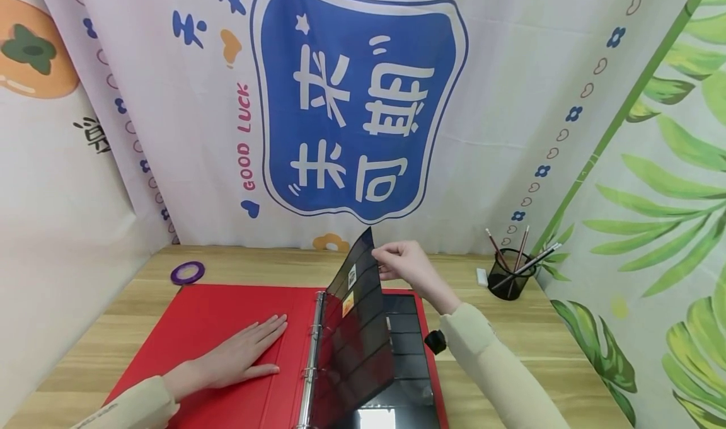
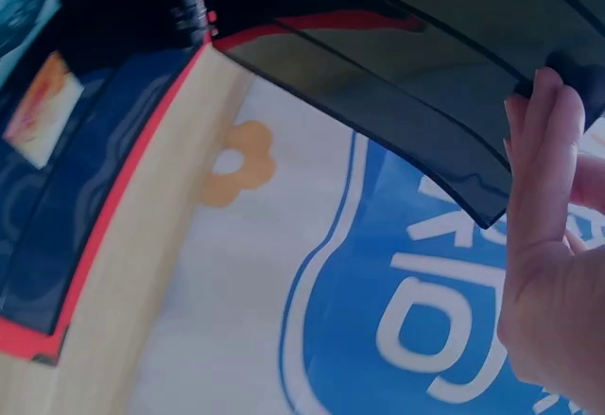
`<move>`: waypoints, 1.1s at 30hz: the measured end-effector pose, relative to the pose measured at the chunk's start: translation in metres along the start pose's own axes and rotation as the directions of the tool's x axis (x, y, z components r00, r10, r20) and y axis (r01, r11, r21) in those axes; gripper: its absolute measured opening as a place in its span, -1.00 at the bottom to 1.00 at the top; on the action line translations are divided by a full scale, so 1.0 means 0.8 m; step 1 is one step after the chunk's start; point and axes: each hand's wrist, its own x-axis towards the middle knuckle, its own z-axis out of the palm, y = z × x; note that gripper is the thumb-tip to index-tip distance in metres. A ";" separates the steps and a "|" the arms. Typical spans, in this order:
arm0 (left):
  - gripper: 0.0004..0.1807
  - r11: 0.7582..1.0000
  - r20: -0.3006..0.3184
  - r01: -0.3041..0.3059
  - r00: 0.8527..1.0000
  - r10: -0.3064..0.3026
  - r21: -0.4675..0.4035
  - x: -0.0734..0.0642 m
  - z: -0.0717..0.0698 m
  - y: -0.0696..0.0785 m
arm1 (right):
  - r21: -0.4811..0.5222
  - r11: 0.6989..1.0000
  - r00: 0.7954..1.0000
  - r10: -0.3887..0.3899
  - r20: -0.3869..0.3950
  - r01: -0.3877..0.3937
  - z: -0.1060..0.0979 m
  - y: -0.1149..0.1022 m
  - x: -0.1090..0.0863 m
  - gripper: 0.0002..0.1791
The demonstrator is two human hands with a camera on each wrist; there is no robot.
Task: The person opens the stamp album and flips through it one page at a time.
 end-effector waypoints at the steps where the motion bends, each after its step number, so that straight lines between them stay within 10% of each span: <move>1: -0.07 1.000 0.003 0.003 1.000 -0.003 -0.003 0.000 0.000 0.000 | 0.000 1.000 1.000 -0.005 0.002 0.005 0.002 -0.004 0.002 -0.55; 22: -0.06 0.999 0.031 -0.004 1.000 0.006 -0.054 0.005 -0.008 -0.002 | 0.094 0.995 0.998 -0.029 0.063 0.023 0.046 -0.031 0.017 -0.62; 28: -0.20 0.982 -0.077 -0.005 0.997 -0.010 -0.189 0.010 -0.035 0.002 | 0.104 0.994 0.998 -0.039 0.056 0.033 0.051 -0.030 0.013 -0.62; 33: -0.38 0.938 -0.205 0.074 0.967 -0.151 -0.340 0.022 -0.085 0.032 | 0.094 0.994 0.997 -0.060 0.048 0.055 0.057 -0.035 0.010 -0.62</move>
